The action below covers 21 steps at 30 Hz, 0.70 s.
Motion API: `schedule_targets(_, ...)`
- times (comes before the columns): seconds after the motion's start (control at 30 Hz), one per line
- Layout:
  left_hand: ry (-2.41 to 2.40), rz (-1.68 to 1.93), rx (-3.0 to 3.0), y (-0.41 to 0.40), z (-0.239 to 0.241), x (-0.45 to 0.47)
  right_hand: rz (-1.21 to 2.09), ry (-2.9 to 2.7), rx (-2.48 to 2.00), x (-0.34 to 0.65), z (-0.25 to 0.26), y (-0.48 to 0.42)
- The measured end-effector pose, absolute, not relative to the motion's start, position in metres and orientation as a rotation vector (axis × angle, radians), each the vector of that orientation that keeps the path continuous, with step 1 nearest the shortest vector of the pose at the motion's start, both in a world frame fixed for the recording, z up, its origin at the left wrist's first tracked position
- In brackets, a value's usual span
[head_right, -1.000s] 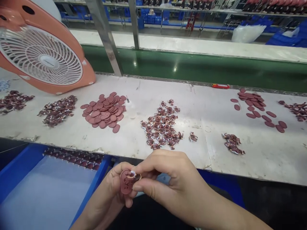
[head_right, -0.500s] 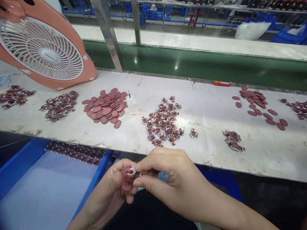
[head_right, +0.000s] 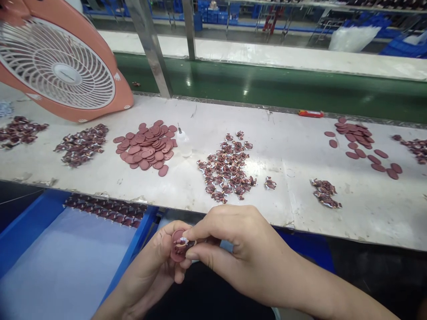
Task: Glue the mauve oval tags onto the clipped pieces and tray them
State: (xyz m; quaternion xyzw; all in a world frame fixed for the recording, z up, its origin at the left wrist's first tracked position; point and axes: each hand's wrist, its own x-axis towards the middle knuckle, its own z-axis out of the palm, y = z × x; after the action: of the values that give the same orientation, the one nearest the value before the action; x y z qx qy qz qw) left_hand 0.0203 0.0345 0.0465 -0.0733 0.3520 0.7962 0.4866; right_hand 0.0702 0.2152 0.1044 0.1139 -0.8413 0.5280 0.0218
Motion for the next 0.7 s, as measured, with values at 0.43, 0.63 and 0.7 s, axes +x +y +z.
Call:
schedule_targets(0.43,0.914,1.915,-0.189,0.0325,0.0445,0.0205,1.664,-2.588,0.341,0.0705,0.1028,0.2144)
schedule_targets(0.63,0.941,1.912,-0.215,0.0336,0.0471,0.0209,1.608,-2.636,0.375,0.0698,0.1037,0.2153)
schedule_targets(0.7,0.945,1.912,-0.229,0.0339,0.0469,0.0210,1.566,-2.658,0.387,0.0697,0.1039,0.2153)
